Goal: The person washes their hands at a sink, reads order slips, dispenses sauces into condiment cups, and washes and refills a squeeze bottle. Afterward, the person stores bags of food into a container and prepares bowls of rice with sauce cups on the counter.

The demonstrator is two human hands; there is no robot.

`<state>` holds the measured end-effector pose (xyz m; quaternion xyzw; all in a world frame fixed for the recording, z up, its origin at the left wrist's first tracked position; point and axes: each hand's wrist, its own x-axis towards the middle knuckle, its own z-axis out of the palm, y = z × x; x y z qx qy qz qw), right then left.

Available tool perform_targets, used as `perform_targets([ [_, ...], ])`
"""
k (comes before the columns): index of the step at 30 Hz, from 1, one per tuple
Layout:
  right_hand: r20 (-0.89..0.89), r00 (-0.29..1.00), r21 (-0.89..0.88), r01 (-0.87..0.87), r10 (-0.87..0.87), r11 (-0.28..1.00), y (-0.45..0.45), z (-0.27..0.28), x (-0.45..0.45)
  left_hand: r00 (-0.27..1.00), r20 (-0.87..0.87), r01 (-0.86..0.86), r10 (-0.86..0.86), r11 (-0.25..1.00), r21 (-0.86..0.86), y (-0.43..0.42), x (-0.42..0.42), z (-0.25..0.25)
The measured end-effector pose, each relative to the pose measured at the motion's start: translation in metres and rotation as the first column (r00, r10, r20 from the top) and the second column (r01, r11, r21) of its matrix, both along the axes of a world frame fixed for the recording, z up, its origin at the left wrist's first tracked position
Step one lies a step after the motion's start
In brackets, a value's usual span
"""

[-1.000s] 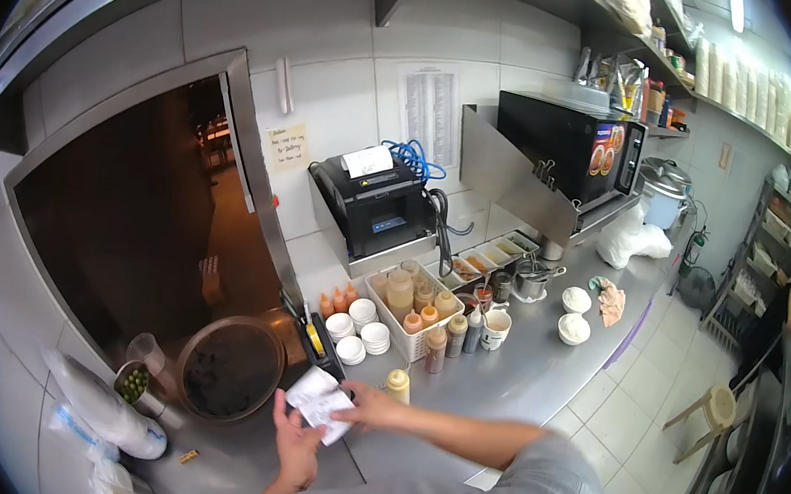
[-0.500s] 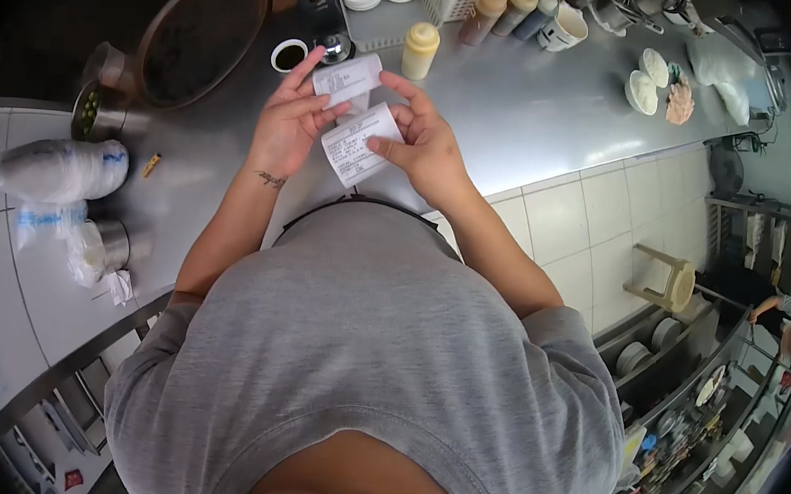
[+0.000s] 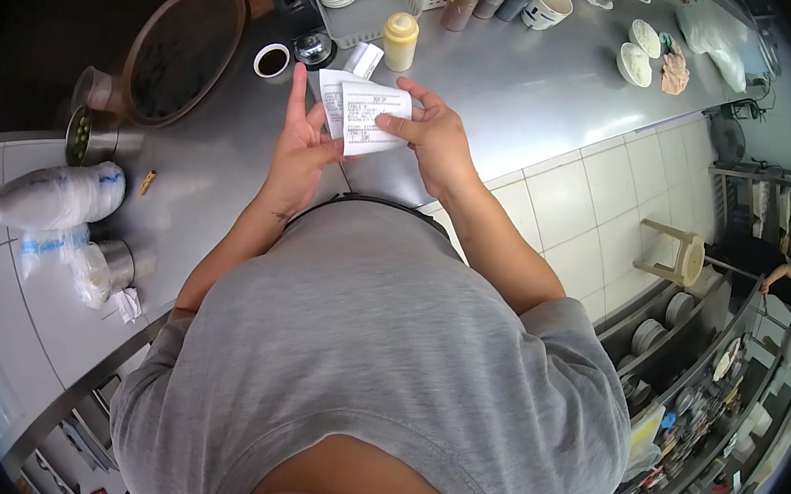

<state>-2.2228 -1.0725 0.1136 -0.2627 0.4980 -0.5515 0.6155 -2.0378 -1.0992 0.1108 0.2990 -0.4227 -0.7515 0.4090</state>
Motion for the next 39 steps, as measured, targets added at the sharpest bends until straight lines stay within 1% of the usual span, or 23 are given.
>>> perform_targets([
  [1, 0.01, 0.999, 0.034, -0.048, 0.048, 0.998, 0.002, 0.0, -0.001, 1.0, 0.004, 0.011, -0.011, 0.999, 0.03, 0.002, 0.0, -0.001],
  [2, -0.027, 0.997, 0.001, -0.07, 0.07, 0.998, 0.003, 0.001, -0.003, 0.999, 0.034, 0.037, -0.038, 0.999, 0.011, 0.003, 0.004, -0.004],
  [5, -0.064, 0.99, -0.099, -0.132, 0.126, 0.986, 0.006, 0.002, -0.009, 0.996, -0.021, 0.093, -0.091, 0.991, 0.096, 0.001, 0.01, -0.008],
  [6, -0.027, 0.99, -0.112, -0.14, 0.138, 0.984, 0.008, 0.003, -0.009, 0.985, -0.136, 0.141, -0.108, 0.956, 0.256, -0.003, 0.012, -0.012],
  [8, 0.04, 0.984, -0.141, -0.166, 0.173, 0.976, 0.012, 0.006, -0.01, 0.929, -0.364, 0.269, -0.072, 0.806, 0.527, -0.014, 0.01, -0.022],
  [11, 0.069, 0.963, -0.145, -0.248, 0.26, 0.958, 0.016, 0.009, -0.011, 0.957, -0.253, 0.252, -0.14, 0.832, 0.495, -0.024, 0.005, -0.027],
  [14, -0.029, 0.936, -0.119, -0.351, 0.351, 0.929, 0.021, 0.015, -0.01, 0.952, -0.1, 0.303, -0.288, 0.866, 0.398, -0.035, 0.007, -0.026],
  [17, -0.158, 0.897, -0.132, -0.433, 0.412, 0.892, 0.026, 0.015, -0.007, 0.914, 0.146, 0.327, -0.379, 0.9, 0.289, -0.041, 0.001, -0.013],
  [20, -0.222, 0.837, -0.084, -0.527, 0.5, 0.845, 0.023, 0.023, -0.005, 0.909, 0.189, 0.309, -0.371, 0.906, 0.289, -0.042, -0.006, -0.003],
  [23, -0.327, 0.75, -0.015, -0.612, 0.574, 0.791, 0.022, 0.031, -0.007, 0.821, 0.261, 0.479, -0.508, 0.861, 0.17, -0.046, 0.001, -0.005],
  [26, -0.486, 0.665, -0.148, -0.703, 0.568, 0.696, 0.024, 0.023, -0.006, 0.831, 0.216, 0.482, -0.512, 0.858, 0.178, -0.046, 0.01, -0.013],
  [29, -0.62, 0.606, -0.178, -0.727, 0.498, 0.663, 0.024, 0.025, 0.0, 0.918, 0.113, 0.373, -0.379, 0.925, 0.075, -0.039, 0.014, -0.001],
  [32, -0.617, 0.595, -0.113, -0.715, 0.515, 0.69, 0.027, 0.034, 0.007, 0.974, 0.076, 0.214, -0.213, 0.977, -0.006, -0.039, 0.022, -0.002],
  [35, -0.61, 0.631, -0.157, -0.689, 0.479, 0.708, 0.029, 0.029, 0.013, 0.991, 0.028, 0.128, -0.128, 0.992, -0.014, -0.042, 0.035, -0.004],
  [38, -0.616, 0.632, -0.121, -0.666, 0.471, 0.736, 0.031, 0.031, 0.018, 0.995, -0.02, 0.097, -0.098, 0.995, -0.036, -0.045, 0.046, -0.004],
  [39, -0.665, 0.588, -0.069, -0.663, 0.461, 0.746, 0.031, 0.032, 0.018, 0.996, -0.027, 0.08, -0.081, 0.996, -0.047, -0.049, 0.052, -0.005],
])
